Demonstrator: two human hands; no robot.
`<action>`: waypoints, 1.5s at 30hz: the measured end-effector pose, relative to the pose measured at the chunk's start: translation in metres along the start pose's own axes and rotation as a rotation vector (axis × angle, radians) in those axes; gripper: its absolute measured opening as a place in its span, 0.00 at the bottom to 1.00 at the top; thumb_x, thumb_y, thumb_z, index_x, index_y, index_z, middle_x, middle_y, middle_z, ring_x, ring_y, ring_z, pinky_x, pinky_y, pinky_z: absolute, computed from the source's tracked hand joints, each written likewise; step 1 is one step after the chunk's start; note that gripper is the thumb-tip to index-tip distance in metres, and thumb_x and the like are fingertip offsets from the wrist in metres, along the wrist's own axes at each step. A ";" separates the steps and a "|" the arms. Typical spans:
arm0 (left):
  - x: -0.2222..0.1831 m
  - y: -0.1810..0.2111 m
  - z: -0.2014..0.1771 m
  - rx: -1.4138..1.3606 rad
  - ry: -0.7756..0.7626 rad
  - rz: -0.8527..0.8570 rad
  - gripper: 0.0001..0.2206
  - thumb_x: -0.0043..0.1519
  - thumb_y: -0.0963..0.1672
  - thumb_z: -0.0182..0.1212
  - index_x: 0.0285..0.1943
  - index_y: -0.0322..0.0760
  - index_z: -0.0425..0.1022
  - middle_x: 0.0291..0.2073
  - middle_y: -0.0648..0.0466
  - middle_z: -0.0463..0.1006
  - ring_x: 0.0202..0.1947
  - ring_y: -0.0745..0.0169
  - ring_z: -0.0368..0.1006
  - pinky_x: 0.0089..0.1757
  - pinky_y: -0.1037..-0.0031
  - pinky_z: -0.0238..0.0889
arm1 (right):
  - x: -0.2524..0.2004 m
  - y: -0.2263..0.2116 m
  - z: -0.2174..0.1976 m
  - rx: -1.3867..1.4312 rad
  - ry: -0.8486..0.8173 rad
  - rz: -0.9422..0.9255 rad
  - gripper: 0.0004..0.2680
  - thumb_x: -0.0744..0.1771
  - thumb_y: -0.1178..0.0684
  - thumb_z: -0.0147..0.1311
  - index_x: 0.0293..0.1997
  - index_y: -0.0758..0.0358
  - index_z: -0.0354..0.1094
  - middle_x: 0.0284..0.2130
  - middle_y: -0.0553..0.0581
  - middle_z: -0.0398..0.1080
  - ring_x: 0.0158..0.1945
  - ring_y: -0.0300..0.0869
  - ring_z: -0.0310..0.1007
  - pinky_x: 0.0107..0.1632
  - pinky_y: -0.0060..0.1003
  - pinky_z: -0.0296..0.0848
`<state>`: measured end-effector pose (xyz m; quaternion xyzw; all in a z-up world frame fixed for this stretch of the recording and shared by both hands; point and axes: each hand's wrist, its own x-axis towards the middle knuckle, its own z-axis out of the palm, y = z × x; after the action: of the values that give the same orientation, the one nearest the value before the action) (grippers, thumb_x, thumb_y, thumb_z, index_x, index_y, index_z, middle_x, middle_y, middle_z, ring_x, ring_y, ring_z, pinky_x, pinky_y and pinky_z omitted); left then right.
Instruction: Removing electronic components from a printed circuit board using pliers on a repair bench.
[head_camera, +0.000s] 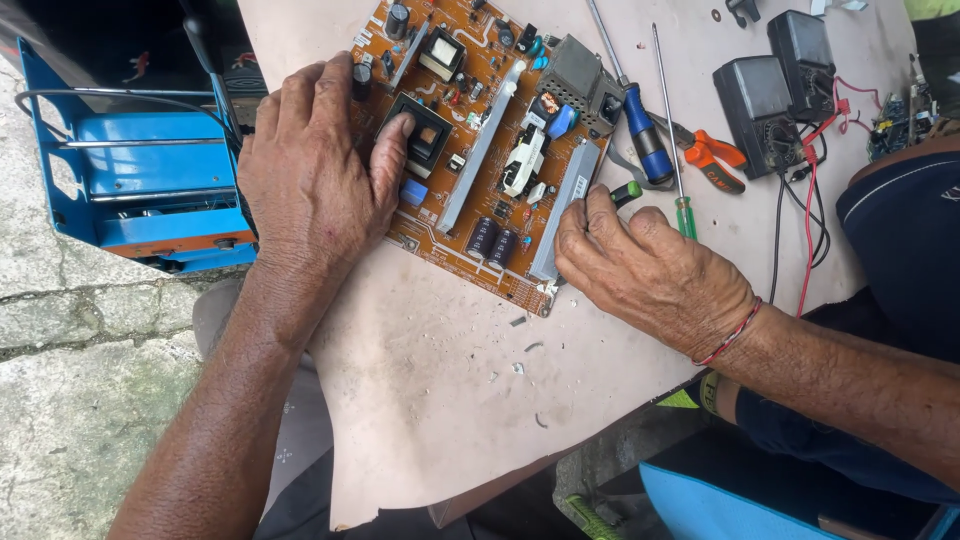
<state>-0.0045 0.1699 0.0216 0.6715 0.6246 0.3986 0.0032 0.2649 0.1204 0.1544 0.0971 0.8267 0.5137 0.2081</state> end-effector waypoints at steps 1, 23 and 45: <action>0.000 -0.001 0.000 0.008 -0.005 -0.005 0.27 0.72 0.58 0.54 0.69 0.37 0.69 0.57 0.46 0.75 0.51 0.39 0.71 0.42 0.50 0.67 | 0.002 0.001 0.000 -0.013 0.028 0.001 0.08 0.71 0.54 0.42 0.49 0.53 0.69 0.46 0.48 0.70 0.54 0.39 0.72 0.42 0.31 0.57; -0.001 -0.003 0.000 0.011 0.009 0.012 0.27 0.72 0.58 0.55 0.69 0.37 0.70 0.57 0.46 0.75 0.50 0.40 0.71 0.43 0.51 0.67 | -0.001 -0.012 -0.007 0.035 -0.166 0.006 0.10 0.71 0.52 0.41 0.54 0.58 0.68 0.49 0.54 0.68 0.59 0.47 0.67 0.47 0.40 0.65; -0.001 -0.004 0.001 -0.007 0.028 0.019 0.25 0.73 0.55 0.55 0.69 0.36 0.70 0.58 0.45 0.75 0.49 0.38 0.71 0.42 0.51 0.68 | -0.020 -0.036 0.020 0.526 -0.577 0.143 0.06 0.64 0.63 0.47 0.36 0.53 0.62 0.27 0.52 0.66 0.29 0.47 0.71 0.36 0.45 0.69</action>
<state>-0.0068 0.1702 0.0180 0.6718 0.6167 0.4103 -0.0068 0.2931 0.1131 0.1197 0.3449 0.8286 0.2492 0.3637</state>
